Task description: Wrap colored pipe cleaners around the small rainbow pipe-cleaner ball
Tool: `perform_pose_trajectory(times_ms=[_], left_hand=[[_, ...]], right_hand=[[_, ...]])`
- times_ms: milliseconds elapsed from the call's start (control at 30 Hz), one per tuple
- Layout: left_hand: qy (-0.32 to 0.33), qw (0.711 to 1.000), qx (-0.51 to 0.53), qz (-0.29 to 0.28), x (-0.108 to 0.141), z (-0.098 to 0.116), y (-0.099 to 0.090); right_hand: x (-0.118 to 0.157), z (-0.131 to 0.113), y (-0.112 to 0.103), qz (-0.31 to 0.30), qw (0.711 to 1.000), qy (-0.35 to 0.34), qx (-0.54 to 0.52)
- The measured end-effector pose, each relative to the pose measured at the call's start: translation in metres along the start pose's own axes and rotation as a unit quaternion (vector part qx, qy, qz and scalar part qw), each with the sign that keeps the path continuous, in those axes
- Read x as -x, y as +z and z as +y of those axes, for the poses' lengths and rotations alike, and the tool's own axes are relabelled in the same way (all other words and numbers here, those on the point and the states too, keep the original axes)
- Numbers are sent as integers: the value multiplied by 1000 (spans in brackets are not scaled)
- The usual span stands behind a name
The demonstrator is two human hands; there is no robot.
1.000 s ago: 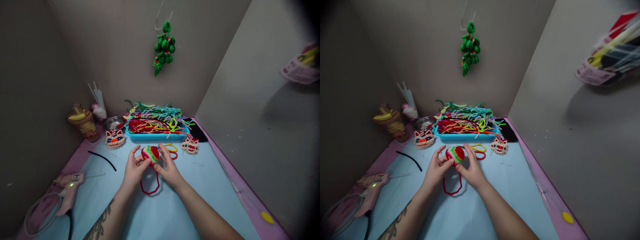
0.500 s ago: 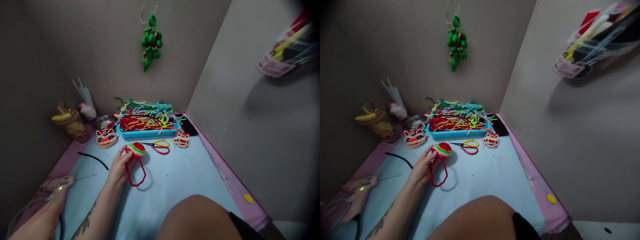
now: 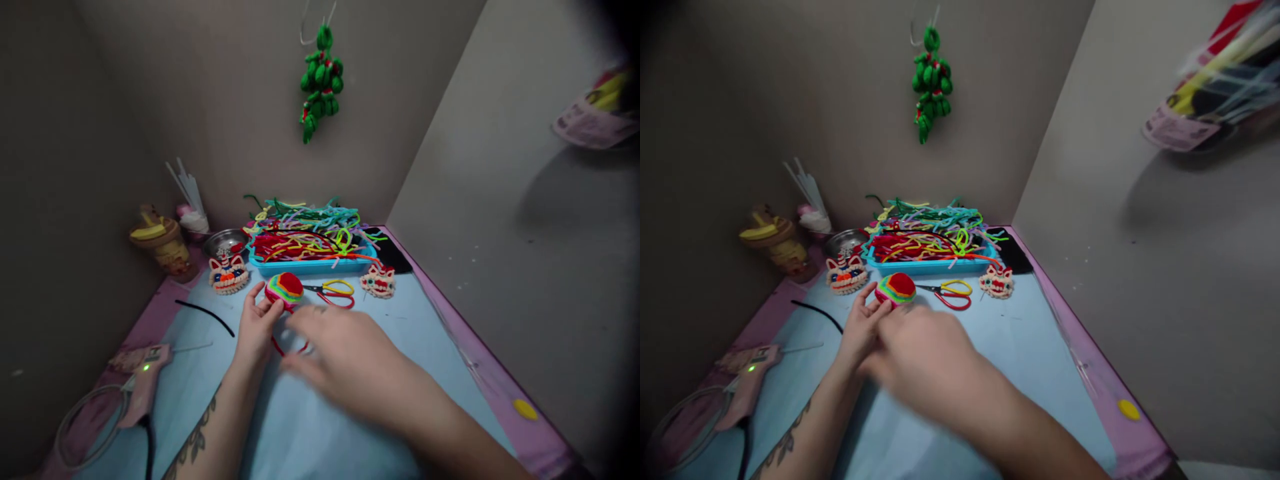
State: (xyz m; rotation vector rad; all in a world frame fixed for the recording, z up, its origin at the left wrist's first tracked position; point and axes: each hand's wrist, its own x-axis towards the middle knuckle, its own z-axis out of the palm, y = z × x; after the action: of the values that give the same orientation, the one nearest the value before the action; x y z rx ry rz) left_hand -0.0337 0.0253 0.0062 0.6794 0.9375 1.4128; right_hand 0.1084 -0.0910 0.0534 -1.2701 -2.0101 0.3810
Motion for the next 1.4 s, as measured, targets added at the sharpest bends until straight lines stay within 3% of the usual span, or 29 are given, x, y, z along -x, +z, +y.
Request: perform_pose_trajectory(times_ms=[67,133,167,233,300,367,433,533,767,900,967,1033,1100,1167,1267,1400], left_hand=[[18,1000,-12,-15,1,-2,1],[17,999,-14,-35,3,-4,1],[10,999,-13,-49,4,-5,2],[-8,997,-12,-82,6,-6,3],[-20,994,-22,-109,8,-5,5],[-27,992,-33,-123,11,-4,8],[-39,990,-34,-130,13,-4,10],[-48,989,-31,-137,16,-5,11],[-30,989,-84,-118,19,-9,14],[-22,993,-84,-86,20,-9,17],[-13,996,-76,-53,18,-8,16],[-6,998,-67,-14,15,-7,14],[-8,998,-57,10,12,-6,11],[-16,999,-46,13,10,-6,8],[-18,999,-41,4,10,-7,8],[9,997,-70,-24,14,-12,11]], right_hand=[[-59,33,-7,16,993,61,-99],[-83,67,8,102,950,172,-241],[-85,81,19,125,905,229,-336],[-76,99,38,127,788,306,-518],[-64,104,48,85,668,336,-659],[-58,101,49,46,580,333,-742],[-58,98,48,35,531,325,-781],[-60,97,48,41,506,324,-798],[-62,98,51,71,528,333,-778],[-60,88,49,43,554,362,-748],[-58,84,51,34,597,385,-703],[-54,82,55,59,663,391,-635],[-52,81,57,96,732,365,-567],[-52,80,58,110,782,324,-520],[-52,78,55,97,835,268,-470],[-52,73,50,90,883,235,-395]])
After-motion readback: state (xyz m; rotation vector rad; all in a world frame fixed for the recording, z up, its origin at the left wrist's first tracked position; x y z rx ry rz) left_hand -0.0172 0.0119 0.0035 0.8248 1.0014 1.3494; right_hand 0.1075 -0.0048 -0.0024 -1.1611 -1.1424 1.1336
